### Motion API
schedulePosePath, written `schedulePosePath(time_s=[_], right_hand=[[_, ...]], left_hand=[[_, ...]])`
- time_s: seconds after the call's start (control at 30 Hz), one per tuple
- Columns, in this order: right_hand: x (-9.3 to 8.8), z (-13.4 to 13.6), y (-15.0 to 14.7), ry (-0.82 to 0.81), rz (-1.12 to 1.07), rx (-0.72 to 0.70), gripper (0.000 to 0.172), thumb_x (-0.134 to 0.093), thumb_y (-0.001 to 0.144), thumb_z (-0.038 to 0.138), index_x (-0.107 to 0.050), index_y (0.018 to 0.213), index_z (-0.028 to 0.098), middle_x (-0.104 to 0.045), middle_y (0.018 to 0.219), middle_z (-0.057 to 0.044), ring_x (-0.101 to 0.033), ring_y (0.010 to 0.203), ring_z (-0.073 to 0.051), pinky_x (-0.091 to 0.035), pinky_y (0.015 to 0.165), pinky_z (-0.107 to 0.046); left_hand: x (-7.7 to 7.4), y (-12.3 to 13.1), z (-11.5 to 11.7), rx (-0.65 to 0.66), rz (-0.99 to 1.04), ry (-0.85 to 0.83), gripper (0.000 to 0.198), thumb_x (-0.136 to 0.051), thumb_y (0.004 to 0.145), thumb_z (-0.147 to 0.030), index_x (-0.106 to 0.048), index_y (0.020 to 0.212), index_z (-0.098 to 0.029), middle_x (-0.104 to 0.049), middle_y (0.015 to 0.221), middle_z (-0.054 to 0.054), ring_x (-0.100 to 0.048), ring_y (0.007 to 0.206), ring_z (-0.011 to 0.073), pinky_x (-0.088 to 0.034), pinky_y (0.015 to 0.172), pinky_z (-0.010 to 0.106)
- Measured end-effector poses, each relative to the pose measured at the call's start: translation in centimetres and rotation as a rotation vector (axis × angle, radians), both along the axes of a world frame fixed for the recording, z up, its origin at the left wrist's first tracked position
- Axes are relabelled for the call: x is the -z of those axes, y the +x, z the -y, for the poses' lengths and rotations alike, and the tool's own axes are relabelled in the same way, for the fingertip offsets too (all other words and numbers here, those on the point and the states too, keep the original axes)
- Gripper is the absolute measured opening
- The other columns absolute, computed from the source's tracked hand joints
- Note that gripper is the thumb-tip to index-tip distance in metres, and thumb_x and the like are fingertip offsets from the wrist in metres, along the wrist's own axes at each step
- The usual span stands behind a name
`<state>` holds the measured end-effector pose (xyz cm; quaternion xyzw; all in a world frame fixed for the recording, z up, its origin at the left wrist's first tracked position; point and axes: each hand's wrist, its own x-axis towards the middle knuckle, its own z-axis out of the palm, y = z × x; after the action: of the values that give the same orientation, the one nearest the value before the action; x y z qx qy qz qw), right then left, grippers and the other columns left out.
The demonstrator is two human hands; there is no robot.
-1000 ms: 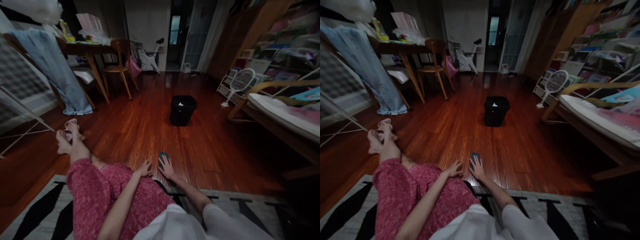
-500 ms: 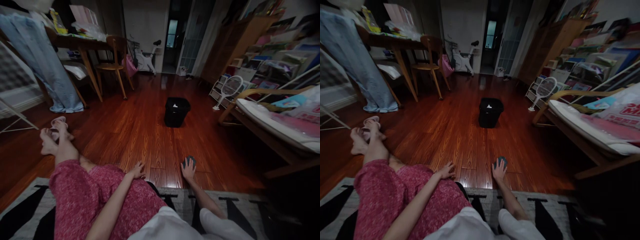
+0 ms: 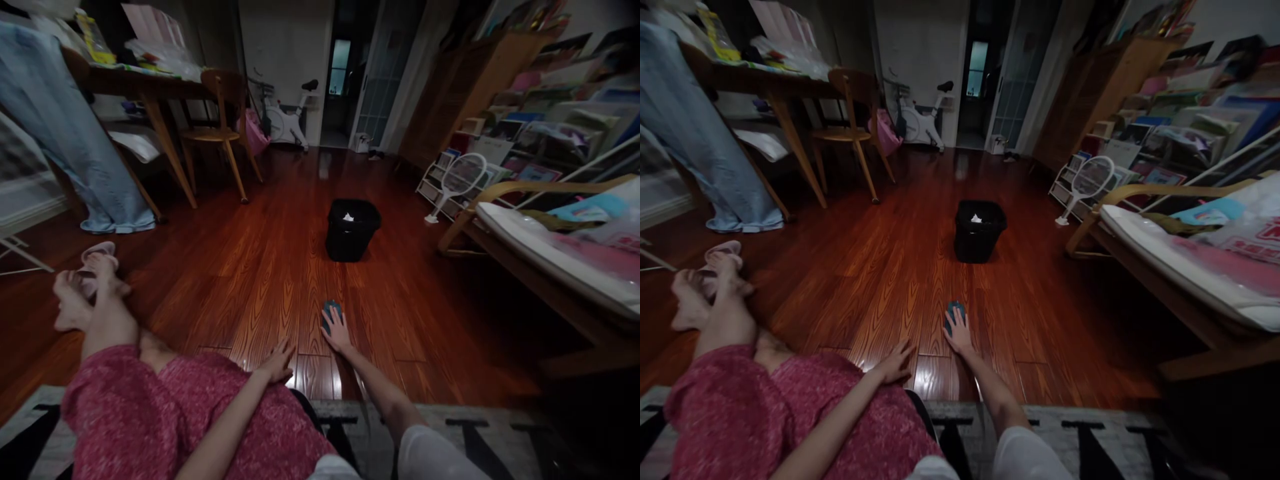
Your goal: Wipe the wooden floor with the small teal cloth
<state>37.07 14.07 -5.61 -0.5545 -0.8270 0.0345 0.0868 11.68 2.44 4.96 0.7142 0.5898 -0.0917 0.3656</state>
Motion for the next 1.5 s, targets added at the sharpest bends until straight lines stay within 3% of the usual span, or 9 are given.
schedulePosePath(time_s=[0.3,0.53,0.7,0.93,1.07,1.2,1.33,1.43,1.5], right_hand=[[-0.9,-9.5,1.9,-0.132,0.135,0.255,0.063,-0.025,0.1,0.051,-0.024,0.159,0.029,-0.016,0.168,-0.007,-0.01,0.154,-0.022,-0.007,0.122,-0.052],[-2.5,-16.8,2.5,-0.29,0.203,0.248,0.069,-0.02,0.099,0.06,-0.01,0.161,0.03,-0.005,0.17,-0.007,-0.002,0.155,-0.023,-0.004,0.121,-0.053],[-2.6,-21.2,2.8,-0.3,0.215,0.198,0.072,-0.017,0.098,0.064,-0.006,0.161,0.03,0.0,0.17,-0.006,0.002,0.155,-0.022,-0.003,0.121,-0.052],[-2.8,-25.4,2.7,-0.308,0.133,0.135,0.075,-0.023,0.098,0.065,-0.009,0.161,0.027,0.002,0.17,-0.008,0.005,0.155,-0.022,0.0,0.122,-0.051],[-3.7,-29.3,3.2,-0.363,0.076,0.186,0.07,-0.03,0.099,0.062,-0.016,0.16,0.031,-0.001,0.17,-0.003,0.002,0.155,-0.019,0.001,0.122,-0.049],[-4.3,-33.3,3.3,-0.387,0.057,0.342,0.069,-0.012,0.103,0.054,-0.011,0.16,0.014,-0.002,0.168,-0.019,-0.002,0.153,-0.022,-0.003,0.119,-0.056],[-3.8,-33.6,-0.1,-0.363,0.067,0.385,0.07,-0.012,0.105,0.049,0.001,0.157,0.003,0.003,0.165,-0.028,0.001,0.152,-0.027,-0.001,0.116,-0.062],[-2.7,-31.7,-5.2,-0.323,0.068,0.233,0.074,-0.028,0.101,0.058,-0.008,0.161,0.019,0.002,0.169,-0.012,0.004,0.154,-0.024,0.001,0.121,-0.051],[-1.9,-30.5,-8.4,-0.253,0.038,-0.025,0.074,-0.032,0.1,0.06,-0.013,0.161,0.024,-0.002,0.17,-0.008,0.003,0.155,-0.023,0.0,0.123,-0.048]], left_hand=[[3.7,3.4,-2.5,0.029,-0.123,0.086,0.113,-0.077,0.066,-0.044,-0.017,0.16,-0.028,0.001,0.167,0.013,0.004,0.152,0.0367,-0.001,0.119,0.064],[7.1,7.7,-4.8,-0.128,-0.107,0.106,0.148,-0.084,0.042,-0.074,-0.001,0.158,-0.035,0.014,0.166,0.011,0.024,0.142,0.0505,0.015,0.099,0.084],[9.0,10.5,-6.9,-0.225,-0.096,0.022,0.172,-0.087,0.02,-0.075,0.007,0.157,-0.029,0.02,0.163,0.016,0.03,0.135,0.058,0.015,0.092,0.088],[7.6,12.4,-8.4,-0.239,-0.21,-0.107,0.183,-0.096,0.004,-0.043,0.006,0.156,-0.038,0.009,0.167,0.011,0.015,0.14,0.0627,-0.004,0.104,0.086],[7.0,12.8,-8.2,-0.276,-0.249,-0.127,0.183,-0.097,0.006,-0.035,0.006,0.156,-0.038,0.01,0.167,0.012,0.019,0.139,0.0621,-0.001,0.103,0.087],[7.5,12.9,-8.1,-0.259,-0.268,-0.137,0.181,-0.097,0.01,-0.037,0.01,0.156,-0.035,0.016,0.165,0.016,0.03,0.135,0.0596,0.006,0.096,0.09],[7.8,12.9,-8.0,-0.221,-0.276,-0.126,0.178,-0.096,0.015,-0.045,0.014,0.155,-0.035,0.022,0.164,0.016,0.034,0.134,0.0572,0.009,0.091,0.092],[7.5,13.0,-8.1,-0.218,-0.313,-0.148,0.179,-0.096,0.015,-0.046,0.016,0.154,-0.036,0.023,0.163,0.016,0.034,0.134,0.0577,0.008,0.089,0.093],[7.4,12.8,-8.1,-0.217,-0.317,-0.147,0.179,-0.096,0.015,-0.047,0.016,0.154,-0.036,0.023,0.163,0.016,0.035,0.133,0.0574,0.007,0.089,0.093]])
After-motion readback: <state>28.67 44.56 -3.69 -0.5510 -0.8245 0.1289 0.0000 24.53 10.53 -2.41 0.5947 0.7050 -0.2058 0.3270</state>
